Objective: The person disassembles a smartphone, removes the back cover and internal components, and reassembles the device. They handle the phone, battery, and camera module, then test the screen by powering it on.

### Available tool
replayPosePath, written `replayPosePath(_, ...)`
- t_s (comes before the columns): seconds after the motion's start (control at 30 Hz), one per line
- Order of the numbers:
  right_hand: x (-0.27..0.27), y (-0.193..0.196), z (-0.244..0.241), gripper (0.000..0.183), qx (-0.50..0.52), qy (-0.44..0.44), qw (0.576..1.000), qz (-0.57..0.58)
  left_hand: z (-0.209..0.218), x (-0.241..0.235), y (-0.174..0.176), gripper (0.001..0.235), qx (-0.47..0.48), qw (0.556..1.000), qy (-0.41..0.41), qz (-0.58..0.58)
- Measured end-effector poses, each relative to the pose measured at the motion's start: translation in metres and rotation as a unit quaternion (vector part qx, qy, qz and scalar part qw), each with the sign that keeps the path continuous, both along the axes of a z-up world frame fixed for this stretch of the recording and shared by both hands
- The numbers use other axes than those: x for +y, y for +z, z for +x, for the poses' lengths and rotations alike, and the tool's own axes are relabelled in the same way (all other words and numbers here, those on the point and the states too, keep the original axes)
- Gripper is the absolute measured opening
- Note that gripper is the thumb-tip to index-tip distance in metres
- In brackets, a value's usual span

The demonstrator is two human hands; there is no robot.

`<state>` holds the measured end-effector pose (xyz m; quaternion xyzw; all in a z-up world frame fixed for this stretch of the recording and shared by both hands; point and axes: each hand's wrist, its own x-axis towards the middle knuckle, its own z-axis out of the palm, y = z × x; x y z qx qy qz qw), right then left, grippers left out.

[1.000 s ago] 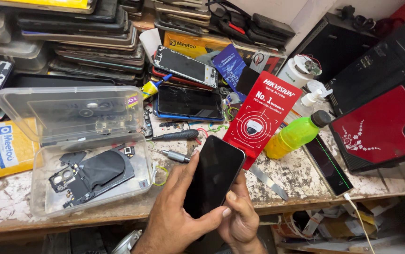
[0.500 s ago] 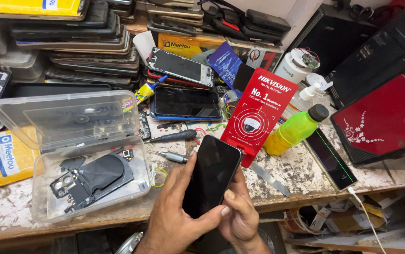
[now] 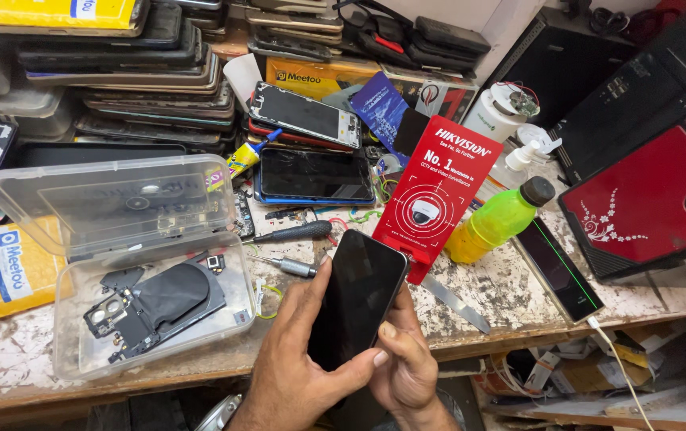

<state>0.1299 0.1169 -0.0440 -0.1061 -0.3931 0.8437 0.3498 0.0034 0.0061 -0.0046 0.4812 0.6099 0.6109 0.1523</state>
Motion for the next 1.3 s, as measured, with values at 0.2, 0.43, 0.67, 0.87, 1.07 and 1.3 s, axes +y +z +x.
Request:
replayPosePath(0.2, -0.0007, 0.0024, -0.0011, 0.081, 0.002, 0.002, 1.000, 0.001, -0.0003, -0.0008, 0.0003, 0.111, -0.012, 1.000, -0.003, -0.018)
replayPosePath(0.43, -0.0018, 0.0049, -0.0023, 0.083, 0.003, 0.005, 1.000, -0.004, -0.0007, -0.0011, 0.0007, 0.111, -0.014, 1.000, -0.003, -0.015)
replayPosePath(0.67, -0.0021, 0.0071, -0.0035, 0.083, 0.011, 0.009, 1.000, -0.002, -0.0003, -0.0008, 0.0004, 0.110, -0.013, 1.000, -0.002, -0.011)
replayPosePath(0.87, -0.0021, 0.0089, -0.0034, 0.083, 0.001, 0.010, 1.000, -0.006, -0.0009, -0.0010, 0.0010, 0.111, -0.015, 1.000, -0.005, -0.018)
replayPosePath(1.07, -0.0025, 0.0072, -0.0028, 0.080, 0.005, 0.006, 1.000, -0.003, -0.0002, -0.0009, 0.0004, 0.110, -0.018, 1.000, -0.005, -0.016)
replayPosePath(1.3, -0.0022, 0.0050, -0.0027, 0.080, 0.009, 0.005, 1.000, -0.002, -0.0005, -0.0010, 0.0002, 0.110, -0.016, 1.000, -0.005, -0.013)
